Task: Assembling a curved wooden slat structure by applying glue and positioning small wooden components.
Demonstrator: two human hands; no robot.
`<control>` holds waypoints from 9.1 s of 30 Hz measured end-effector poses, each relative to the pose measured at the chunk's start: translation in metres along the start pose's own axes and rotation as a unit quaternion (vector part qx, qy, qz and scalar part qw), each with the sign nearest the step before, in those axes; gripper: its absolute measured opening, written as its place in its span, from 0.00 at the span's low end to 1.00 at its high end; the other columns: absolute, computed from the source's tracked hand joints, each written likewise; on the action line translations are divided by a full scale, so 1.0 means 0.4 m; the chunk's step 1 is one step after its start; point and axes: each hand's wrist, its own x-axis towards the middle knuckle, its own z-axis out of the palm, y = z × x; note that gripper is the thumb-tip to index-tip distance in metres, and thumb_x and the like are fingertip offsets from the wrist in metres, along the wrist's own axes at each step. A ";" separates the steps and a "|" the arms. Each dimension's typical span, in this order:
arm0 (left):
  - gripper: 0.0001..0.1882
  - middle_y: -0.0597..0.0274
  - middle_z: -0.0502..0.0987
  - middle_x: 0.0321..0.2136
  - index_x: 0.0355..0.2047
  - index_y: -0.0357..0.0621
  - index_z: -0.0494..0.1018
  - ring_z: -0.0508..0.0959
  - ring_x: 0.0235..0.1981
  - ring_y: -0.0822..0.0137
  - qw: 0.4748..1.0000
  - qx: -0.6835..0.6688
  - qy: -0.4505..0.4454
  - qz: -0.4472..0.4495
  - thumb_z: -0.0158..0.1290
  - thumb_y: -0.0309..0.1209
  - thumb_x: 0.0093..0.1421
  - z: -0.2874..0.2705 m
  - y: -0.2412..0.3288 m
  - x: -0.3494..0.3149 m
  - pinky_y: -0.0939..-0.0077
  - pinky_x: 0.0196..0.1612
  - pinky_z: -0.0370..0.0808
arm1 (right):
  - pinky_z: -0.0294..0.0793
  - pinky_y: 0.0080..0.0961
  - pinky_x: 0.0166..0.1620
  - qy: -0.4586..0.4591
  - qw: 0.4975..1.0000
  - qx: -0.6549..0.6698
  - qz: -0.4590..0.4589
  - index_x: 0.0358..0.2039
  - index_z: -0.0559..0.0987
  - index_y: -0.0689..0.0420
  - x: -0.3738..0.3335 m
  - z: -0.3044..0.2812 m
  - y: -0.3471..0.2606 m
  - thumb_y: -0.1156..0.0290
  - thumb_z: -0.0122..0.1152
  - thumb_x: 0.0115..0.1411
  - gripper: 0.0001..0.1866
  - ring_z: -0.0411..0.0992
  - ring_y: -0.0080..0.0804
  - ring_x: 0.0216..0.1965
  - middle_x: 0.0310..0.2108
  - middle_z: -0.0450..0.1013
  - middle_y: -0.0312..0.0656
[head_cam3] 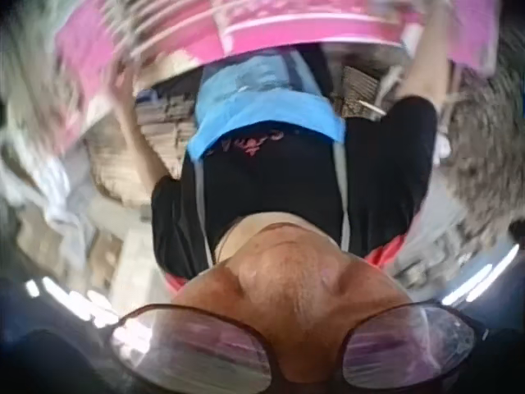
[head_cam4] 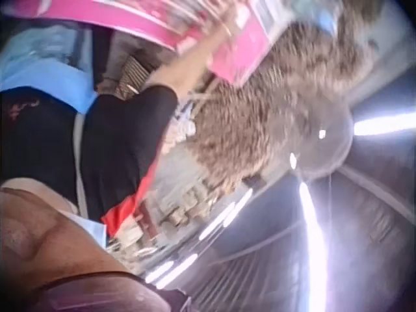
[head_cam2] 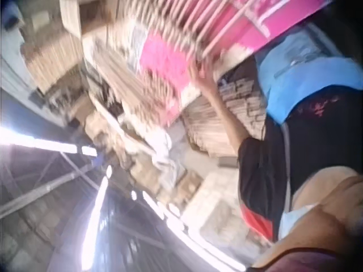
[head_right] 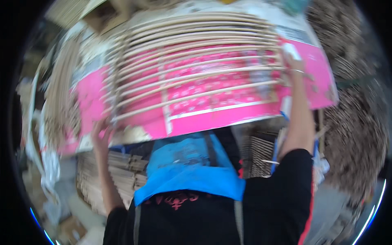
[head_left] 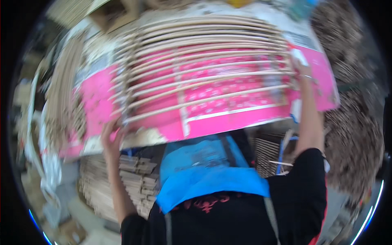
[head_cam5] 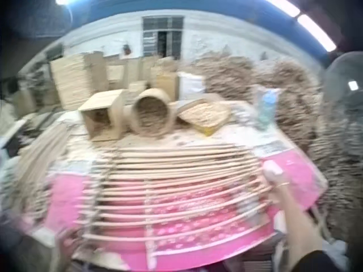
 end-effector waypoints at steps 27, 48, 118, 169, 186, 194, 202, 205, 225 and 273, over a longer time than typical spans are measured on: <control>0.21 0.65 0.80 0.43 0.50 0.51 0.81 0.79 0.49 0.59 0.992 0.116 0.031 0.031 0.66 0.31 0.54 -0.009 0.056 -0.028 0.61 0.52 0.72 | 0.74 0.37 0.36 0.049 0.694 0.470 -0.543 0.37 0.82 0.58 -1.083 -0.471 -0.608 0.70 0.68 0.61 0.07 0.76 0.41 0.33 0.31 0.76 0.43; 0.23 0.51 0.78 0.51 0.54 0.40 0.77 0.77 0.54 0.49 0.978 0.187 0.035 0.089 0.61 0.20 0.56 0.034 0.029 -0.018 0.57 0.57 0.73 | 0.73 0.39 0.48 0.162 0.681 0.482 -0.527 0.35 0.80 0.52 -1.058 -0.389 -0.692 0.61 0.70 0.56 0.11 0.74 0.41 0.46 0.39 0.76 0.39; 0.27 0.62 0.78 0.47 0.53 0.49 0.78 0.77 0.50 0.58 0.964 0.246 0.088 0.045 0.67 0.30 0.51 0.063 0.083 -0.030 0.59 0.55 0.68 | 0.70 0.36 0.49 0.137 0.690 0.461 -0.541 0.45 0.81 0.56 -1.072 -0.447 -0.704 0.68 0.73 0.56 0.17 0.74 0.39 0.43 0.41 0.77 0.40; 0.20 0.64 0.79 0.42 0.50 0.45 0.81 0.80 0.45 0.62 0.967 0.175 0.089 0.160 0.59 0.25 0.55 0.288 0.215 -0.099 0.65 0.51 0.73 | 0.65 0.41 0.58 0.205 0.718 0.449 -0.490 0.46 0.84 0.50 -0.903 -0.478 -0.758 0.68 0.72 0.54 0.17 0.72 0.42 0.54 0.47 0.78 0.38; 0.21 0.61 0.78 0.43 0.52 0.45 0.80 0.78 0.45 0.59 0.972 0.136 0.068 0.177 0.56 0.27 0.56 0.308 0.198 -0.096 0.63 0.50 0.73 | 0.71 0.40 0.55 0.258 0.693 0.512 -0.437 0.48 0.82 0.58 -0.937 -0.489 -0.642 0.72 0.66 0.62 0.13 0.75 0.44 0.51 0.46 0.78 0.46; 0.17 0.59 0.79 0.40 0.47 0.45 0.83 0.79 0.43 0.56 0.964 0.178 0.094 0.171 0.59 0.22 0.58 0.299 0.205 -0.092 0.60 0.47 0.73 | 0.73 0.20 0.43 0.051 0.664 0.706 -0.241 0.46 0.83 0.62 -1.136 -0.339 -0.544 0.75 0.61 0.70 0.08 0.74 0.21 0.39 0.36 0.79 0.36; 0.16 0.56 0.79 0.42 0.51 0.43 0.81 0.77 0.45 0.52 0.966 0.173 0.074 0.178 0.55 0.22 0.63 0.327 0.205 -0.089 0.57 0.51 0.72 | 0.79 0.35 0.39 0.139 0.718 0.647 -0.216 0.41 0.84 0.57 -1.151 -0.321 -0.528 0.68 0.63 0.67 0.08 0.80 0.45 0.38 0.36 0.80 0.45; 0.17 0.55 0.79 0.42 0.52 0.43 0.81 0.77 0.45 0.51 0.966 0.175 0.075 0.174 0.55 0.22 0.62 0.313 0.204 -0.102 0.56 0.51 0.71 | 0.79 0.36 0.39 0.157 0.715 0.646 -0.218 0.41 0.84 0.56 -1.168 -0.323 -0.529 0.68 0.63 0.66 0.08 0.80 0.44 0.37 0.35 0.80 0.44; 0.19 0.51 0.77 0.43 0.55 0.39 0.79 0.74 0.45 0.49 0.965 0.191 0.017 0.181 0.51 0.24 0.64 0.308 0.211 -0.088 0.52 0.51 0.69 | 0.78 0.39 0.39 0.165 0.730 0.626 -0.220 0.41 0.83 0.55 -1.163 -0.304 -0.534 0.64 0.62 0.67 0.09 0.79 0.45 0.38 0.36 0.79 0.45; 0.19 0.52 0.80 0.54 0.53 0.41 0.77 0.78 0.57 0.53 0.939 0.051 -0.283 0.187 0.63 0.31 0.62 0.503 0.306 1.057 0.62 0.62 0.72 | 0.70 0.35 0.29 0.109 0.797 0.547 -0.234 0.39 0.85 0.57 -1.137 -0.379 -0.536 0.79 0.70 0.55 0.11 0.73 0.40 0.27 0.27 0.73 0.42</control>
